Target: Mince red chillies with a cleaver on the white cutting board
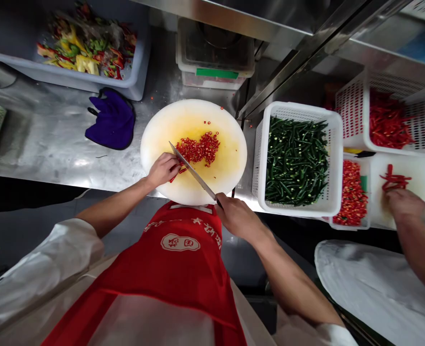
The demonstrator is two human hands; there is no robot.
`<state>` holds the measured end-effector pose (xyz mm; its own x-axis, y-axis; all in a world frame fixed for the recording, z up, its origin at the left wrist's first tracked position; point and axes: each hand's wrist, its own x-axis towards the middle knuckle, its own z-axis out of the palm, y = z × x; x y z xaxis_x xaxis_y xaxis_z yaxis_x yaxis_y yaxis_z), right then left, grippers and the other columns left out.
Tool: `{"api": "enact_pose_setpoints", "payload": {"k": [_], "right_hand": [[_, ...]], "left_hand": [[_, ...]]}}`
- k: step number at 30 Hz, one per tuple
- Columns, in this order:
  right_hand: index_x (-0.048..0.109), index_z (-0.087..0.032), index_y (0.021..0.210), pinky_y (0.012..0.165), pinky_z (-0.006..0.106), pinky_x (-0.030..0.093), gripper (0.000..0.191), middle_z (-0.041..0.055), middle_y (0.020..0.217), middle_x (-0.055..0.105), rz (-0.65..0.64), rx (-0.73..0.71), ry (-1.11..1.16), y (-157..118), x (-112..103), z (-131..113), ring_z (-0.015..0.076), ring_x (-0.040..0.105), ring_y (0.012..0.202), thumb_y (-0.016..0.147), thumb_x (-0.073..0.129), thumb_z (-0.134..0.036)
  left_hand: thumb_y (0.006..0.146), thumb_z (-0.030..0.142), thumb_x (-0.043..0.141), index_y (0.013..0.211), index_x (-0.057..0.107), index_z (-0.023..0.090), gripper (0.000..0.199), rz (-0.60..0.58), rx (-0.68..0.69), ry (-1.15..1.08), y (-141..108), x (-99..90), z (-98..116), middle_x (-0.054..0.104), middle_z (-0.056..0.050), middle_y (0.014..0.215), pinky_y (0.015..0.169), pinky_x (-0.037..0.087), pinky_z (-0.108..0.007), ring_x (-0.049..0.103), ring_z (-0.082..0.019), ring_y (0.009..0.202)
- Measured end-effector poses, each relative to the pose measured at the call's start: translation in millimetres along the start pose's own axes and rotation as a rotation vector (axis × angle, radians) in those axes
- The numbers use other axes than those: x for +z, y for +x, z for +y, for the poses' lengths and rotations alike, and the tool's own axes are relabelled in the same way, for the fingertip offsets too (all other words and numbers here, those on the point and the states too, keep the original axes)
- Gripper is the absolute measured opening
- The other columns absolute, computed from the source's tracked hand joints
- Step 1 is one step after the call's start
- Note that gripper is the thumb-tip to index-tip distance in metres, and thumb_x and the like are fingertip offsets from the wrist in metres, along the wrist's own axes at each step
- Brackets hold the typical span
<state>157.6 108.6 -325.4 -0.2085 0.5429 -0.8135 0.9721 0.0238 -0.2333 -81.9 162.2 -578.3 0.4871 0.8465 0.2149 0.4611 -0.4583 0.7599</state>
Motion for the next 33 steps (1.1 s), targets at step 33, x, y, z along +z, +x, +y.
{"api": "enact_pose_setpoints", "payload": {"k": [33], "right_hand": [[0.052,-0.016,0.109,0.062,0.03,0.028,0.018,0.0107,0.088,0.072,0.035,-0.016,-0.015,69,20,-7,0.0236,0.065,0.076,0.103,0.039,-0.027]], "left_hand": [[0.098,0.024,0.047,0.093,0.067,0.017,0.022,-0.012,0.01,-0.005,-1,3.6,-2,0.068,-0.01,0.095,0.089,0.053,-0.041,0.061,-0.023,0.093]]}}
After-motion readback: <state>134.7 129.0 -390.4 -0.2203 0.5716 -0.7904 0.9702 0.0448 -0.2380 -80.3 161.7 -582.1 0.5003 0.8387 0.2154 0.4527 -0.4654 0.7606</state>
